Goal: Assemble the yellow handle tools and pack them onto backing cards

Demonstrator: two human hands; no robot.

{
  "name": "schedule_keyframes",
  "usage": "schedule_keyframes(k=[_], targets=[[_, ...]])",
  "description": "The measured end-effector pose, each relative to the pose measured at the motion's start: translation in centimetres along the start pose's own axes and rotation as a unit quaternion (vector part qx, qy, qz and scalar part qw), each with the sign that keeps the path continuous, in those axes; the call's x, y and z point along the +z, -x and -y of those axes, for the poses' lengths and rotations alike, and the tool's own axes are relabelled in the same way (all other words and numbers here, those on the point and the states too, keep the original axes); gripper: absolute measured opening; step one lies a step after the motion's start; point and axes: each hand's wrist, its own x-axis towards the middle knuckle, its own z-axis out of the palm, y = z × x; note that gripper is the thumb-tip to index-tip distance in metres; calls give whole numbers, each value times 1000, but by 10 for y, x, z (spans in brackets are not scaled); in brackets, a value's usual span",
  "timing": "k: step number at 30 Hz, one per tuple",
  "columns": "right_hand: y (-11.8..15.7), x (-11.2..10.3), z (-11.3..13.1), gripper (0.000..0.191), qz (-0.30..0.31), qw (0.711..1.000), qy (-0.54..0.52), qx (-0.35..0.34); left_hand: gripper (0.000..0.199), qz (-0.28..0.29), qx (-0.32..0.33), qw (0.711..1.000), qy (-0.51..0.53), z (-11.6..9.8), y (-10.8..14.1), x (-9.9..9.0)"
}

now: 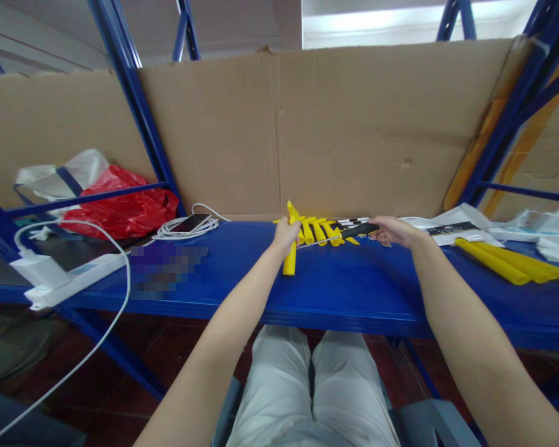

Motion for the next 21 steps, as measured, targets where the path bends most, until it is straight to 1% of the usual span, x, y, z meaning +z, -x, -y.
schedule_keyframes(k=[1, 4, 6, 8, 12, 17, 19, 21], targets=[[1, 0, -1, 15, 14, 1000, 12, -12, 12, 0, 0, 1000, 0, 0, 0, 0], [4, 0, -4, 34, 56, 996, 67, -25, 13, -4, 1, 1000, 0, 0, 0, 0], [6, 3, -5, 44, 87, 990, 113, -13, 13, -6, 2, 1000, 0, 0, 0, 1], [6, 5, -5, 49, 100, 980, 175, 8, 13, -6, 3, 1000, -1, 0, 0, 1], [2, 7, -6, 48, 58, 954, 293, 33, 13, -7, 4, 1000, -1, 1, -1, 1], [-3, 0, -7, 47, 34, 933, 355, 48, 13, -6, 0, 1000, 1, 1, -1, 1], [-2, -2, -6, 44, 21, 923, 380, 63, 14, -8, 0, 1000, 1, 1, -1, 1], [-1, -3, -5, 38, 8, 906, 416, 78, 15, -7, 2, 1000, 1, 1, -1, 1]])
